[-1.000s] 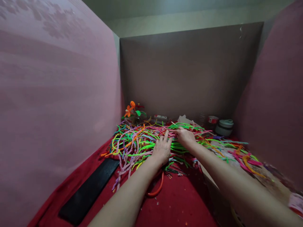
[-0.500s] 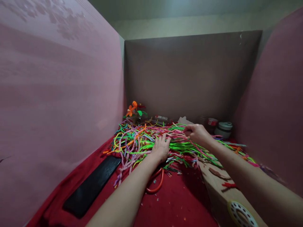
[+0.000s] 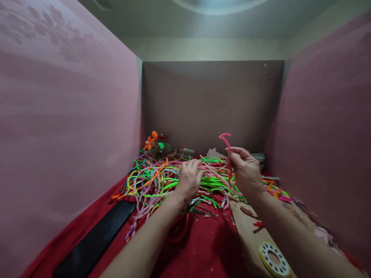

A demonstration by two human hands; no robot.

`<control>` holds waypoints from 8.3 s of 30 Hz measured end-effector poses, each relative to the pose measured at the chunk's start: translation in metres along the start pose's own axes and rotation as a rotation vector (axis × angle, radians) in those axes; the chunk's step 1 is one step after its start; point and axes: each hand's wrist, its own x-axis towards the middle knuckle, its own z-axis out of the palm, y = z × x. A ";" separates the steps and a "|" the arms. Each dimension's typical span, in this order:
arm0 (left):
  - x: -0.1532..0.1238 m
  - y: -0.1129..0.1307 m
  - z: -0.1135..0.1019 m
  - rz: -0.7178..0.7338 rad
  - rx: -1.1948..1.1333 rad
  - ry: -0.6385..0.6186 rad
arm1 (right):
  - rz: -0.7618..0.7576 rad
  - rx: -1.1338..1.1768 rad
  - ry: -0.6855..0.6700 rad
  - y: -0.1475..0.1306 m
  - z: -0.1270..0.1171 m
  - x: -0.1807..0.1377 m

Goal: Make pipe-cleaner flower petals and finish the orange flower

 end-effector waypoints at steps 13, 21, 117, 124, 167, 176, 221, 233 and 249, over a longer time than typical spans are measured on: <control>-0.013 0.025 -0.013 -0.638 -1.299 0.200 | 0.119 -0.626 -0.441 0.022 -0.005 -0.053; -0.004 -0.002 -0.024 -0.697 -1.321 0.271 | 0.020 -0.893 -0.469 0.037 -0.022 -0.070; -0.042 0.034 0.026 -0.652 -1.137 -0.208 | 0.217 -1.030 -0.606 0.043 -0.027 -0.081; -0.033 0.028 0.019 -0.740 -1.243 -0.095 | 0.752 0.174 -0.373 0.048 -0.032 -0.079; -0.034 0.024 0.012 -0.666 -1.020 -0.452 | 0.949 0.385 -0.454 0.054 -0.040 -0.078; -0.035 0.030 0.015 -0.699 -0.948 -0.382 | 0.907 0.364 -0.406 0.056 -0.038 -0.080; -0.026 0.012 0.014 -0.559 -0.691 0.084 | 0.647 -0.271 -0.499 0.039 -0.022 -0.090; -0.022 0.006 0.010 -0.782 -1.216 -0.120 | 0.652 -0.221 -0.486 0.043 -0.027 -0.091; -0.023 0.011 0.013 -0.696 -0.709 -0.103 | 0.482 -0.529 -0.555 0.044 -0.023 -0.094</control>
